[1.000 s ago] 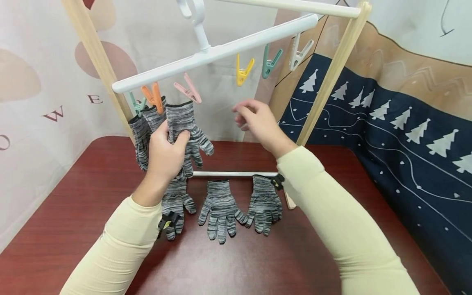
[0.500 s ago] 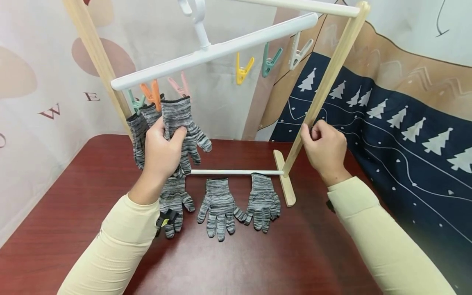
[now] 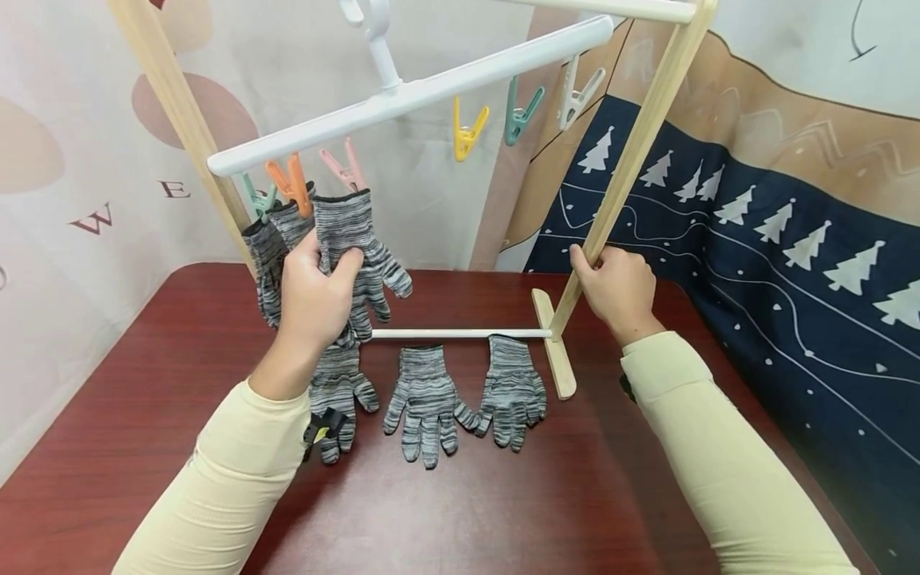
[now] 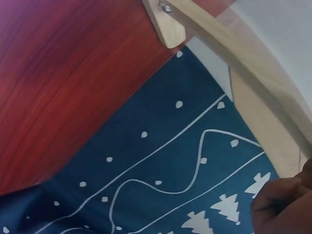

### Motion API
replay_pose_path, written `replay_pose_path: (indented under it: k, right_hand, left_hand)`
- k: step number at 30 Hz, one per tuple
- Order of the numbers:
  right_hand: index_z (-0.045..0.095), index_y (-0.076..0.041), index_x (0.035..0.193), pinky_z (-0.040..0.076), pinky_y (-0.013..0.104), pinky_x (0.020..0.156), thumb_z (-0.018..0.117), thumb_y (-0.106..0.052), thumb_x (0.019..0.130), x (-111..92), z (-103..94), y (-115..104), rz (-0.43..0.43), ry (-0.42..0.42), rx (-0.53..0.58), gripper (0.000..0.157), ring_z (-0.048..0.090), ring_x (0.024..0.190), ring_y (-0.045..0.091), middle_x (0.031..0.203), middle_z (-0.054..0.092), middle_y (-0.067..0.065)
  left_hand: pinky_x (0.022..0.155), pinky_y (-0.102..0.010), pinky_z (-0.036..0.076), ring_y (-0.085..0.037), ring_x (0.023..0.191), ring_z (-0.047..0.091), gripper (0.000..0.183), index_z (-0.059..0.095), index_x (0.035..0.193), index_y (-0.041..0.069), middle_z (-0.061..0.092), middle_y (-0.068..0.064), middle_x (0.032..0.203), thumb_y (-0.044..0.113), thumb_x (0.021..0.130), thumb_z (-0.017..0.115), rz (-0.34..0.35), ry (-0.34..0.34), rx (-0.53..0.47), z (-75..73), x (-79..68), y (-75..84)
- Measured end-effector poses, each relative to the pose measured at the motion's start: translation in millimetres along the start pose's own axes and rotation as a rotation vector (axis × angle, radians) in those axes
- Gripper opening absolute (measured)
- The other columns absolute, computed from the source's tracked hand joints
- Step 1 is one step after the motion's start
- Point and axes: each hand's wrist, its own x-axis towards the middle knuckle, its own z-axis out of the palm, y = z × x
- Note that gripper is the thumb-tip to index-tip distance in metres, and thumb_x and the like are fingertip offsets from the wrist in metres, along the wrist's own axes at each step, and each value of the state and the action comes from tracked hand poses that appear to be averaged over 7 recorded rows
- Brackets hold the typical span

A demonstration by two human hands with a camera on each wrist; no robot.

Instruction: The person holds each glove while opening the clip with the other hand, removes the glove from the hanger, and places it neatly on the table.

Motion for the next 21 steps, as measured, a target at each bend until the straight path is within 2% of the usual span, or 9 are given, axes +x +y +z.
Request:
replay_pose_path:
  k: [1, 3, 5, 6, 8, 10, 15, 19, 21]
  right_hand:
    - [0.072, 0.001, 0.079, 0.036, 0.034, 0.047, 0.047, -0.053, 0.1, 0.2, 1.5, 0.8, -0.014, -0.002, 0.0, 0.063, 0.055, 0.058, 0.028, 0.06, 0.062, 0.016]
    - [0.071, 0.002, 0.075, 0.034, 0.034, 0.045, 0.048, -0.046, 0.102, 0.7, 5.2, 3.2, -0.047, 0.012, 0.002, 0.06, 0.053, 0.054, 0.029, 0.055, 0.058, 0.015]
    - [0.07, 0.004, 0.073, 0.033, 0.032, 0.043, 0.049, -0.042, 0.103, 0.6, 9.5, 4.9, -0.073, 0.033, 0.015, 0.059, 0.054, 0.053, 0.03, 0.053, 0.056, 0.015]
    - [0.07, 0.005, 0.073, 0.032, 0.031, 0.041, 0.049, -0.04, 0.103, 0.7, 12.0, 5.5, -0.085, 0.045, 0.026, 0.058, 0.055, 0.052, 0.031, 0.053, 0.057, 0.016]
    - [0.07, 0.007, 0.074, 0.032, 0.028, 0.038, 0.049, -0.039, 0.104, -0.2, 15.8, 6.6, -0.088, 0.063, 0.05, 0.059, 0.059, 0.054, 0.034, 0.055, 0.06, 0.019]
    - [0.071, 0.008, 0.076, 0.033, 0.026, 0.038, 0.048, -0.04, 0.104, -1.2, 19.0, 7.0, -0.079, 0.072, 0.069, 0.06, 0.063, 0.058, 0.035, 0.059, 0.063, 0.021]
    - [0.07, 0.011, 0.079, 0.035, 0.027, 0.039, 0.046, -0.039, 0.104, -1.9, 22.8, 8.9, -0.071, 0.103, 0.087, 0.06, 0.065, 0.062, 0.039, 0.063, 0.065, 0.024]
    - [0.07, 0.011, 0.079, 0.035, 0.03, 0.04, 0.046, -0.038, 0.105, -0.2, 23.3, 9.8, -0.082, 0.117, 0.085, 0.06, 0.065, 0.063, 0.041, 0.062, 0.064, 0.025]
    - [0.07, 0.011, 0.077, 0.034, 0.032, 0.04, 0.045, -0.037, 0.105, 1.0, 23.3, 9.4, -0.085, 0.108, 0.085, 0.06, 0.063, 0.061, 0.04, 0.06, 0.063, 0.024]
  left_hand:
    - [0.101, -0.04, 0.044, -0.011, 0.12, 0.057, 0.036, 0.059, 0.132, 0.006, 0.065, -0.006, 0.129, 0.018, 0.099, 0.053, -0.006, -0.001, 0.004, -0.2, -0.2, -0.4]
    - [0.101, -0.041, 0.045, -0.011, 0.121, 0.057, 0.037, 0.058, 0.134, 0.007, 0.065, -0.006, 0.13, 0.019, 0.099, 0.053, -0.005, -0.004, 0.002, -0.1, -0.2, -1.1]
    - [0.088, -0.037, 0.048, -0.014, 0.097, 0.062, 0.026, 0.061, 0.121, 0.006, 0.067, -0.008, 0.111, 0.018, 0.099, 0.052, 0.004, -0.002, -0.002, 0.2, 0.1, -1.3]
    - [0.082, -0.035, 0.047, -0.014, 0.085, 0.061, 0.021, 0.061, 0.115, 0.007, 0.066, -0.007, 0.1, 0.017, 0.099, 0.052, 0.009, 0.002, -0.001, 0.2, 0.0, -1.5]
    - [0.071, -0.032, 0.042, -0.016, 0.064, 0.048, 0.012, 0.058, 0.102, 0.007, 0.056, -0.005, 0.082, 0.016, 0.099, 0.052, 0.019, 0.011, -0.003, 0.9, -0.9, 0.1]
    - [0.065, -0.031, 0.038, -0.018, 0.057, 0.038, 0.009, 0.054, 0.094, 0.007, 0.045, -0.005, 0.073, 0.015, 0.099, 0.052, 0.025, 0.022, 0.003, 1.4, -1.7, 0.8]
    - [0.068, -0.029, 0.042, -0.017, 0.062, 0.047, 0.01, 0.06, 0.101, 0.008, 0.053, -0.002, 0.078, 0.013, 0.098, 0.053, 0.027, 0.042, -0.002, 5.2, -5.9, 2.4]
    - [0.069, -0.03, 0.047, -0.017, 0.066, 0.054, 0.018, 0.063, 0.112, 0.006, 0.062, -0.005, 0.09, 0.012, 0.098, 0.054, 0.022, 0.015, -0.034, 10.9, -13.8, 5.1]
    - [0.074, -0.031, 0.048, -0.015, 0.074, 0.057, 0.022, 0.063, 0.117, 0.007, 0.065, -0.006, 0.097, 0.013, 0.098, 0.054, 0.01, -0.012, -0.025, 11.1, -18.6, 5.9]
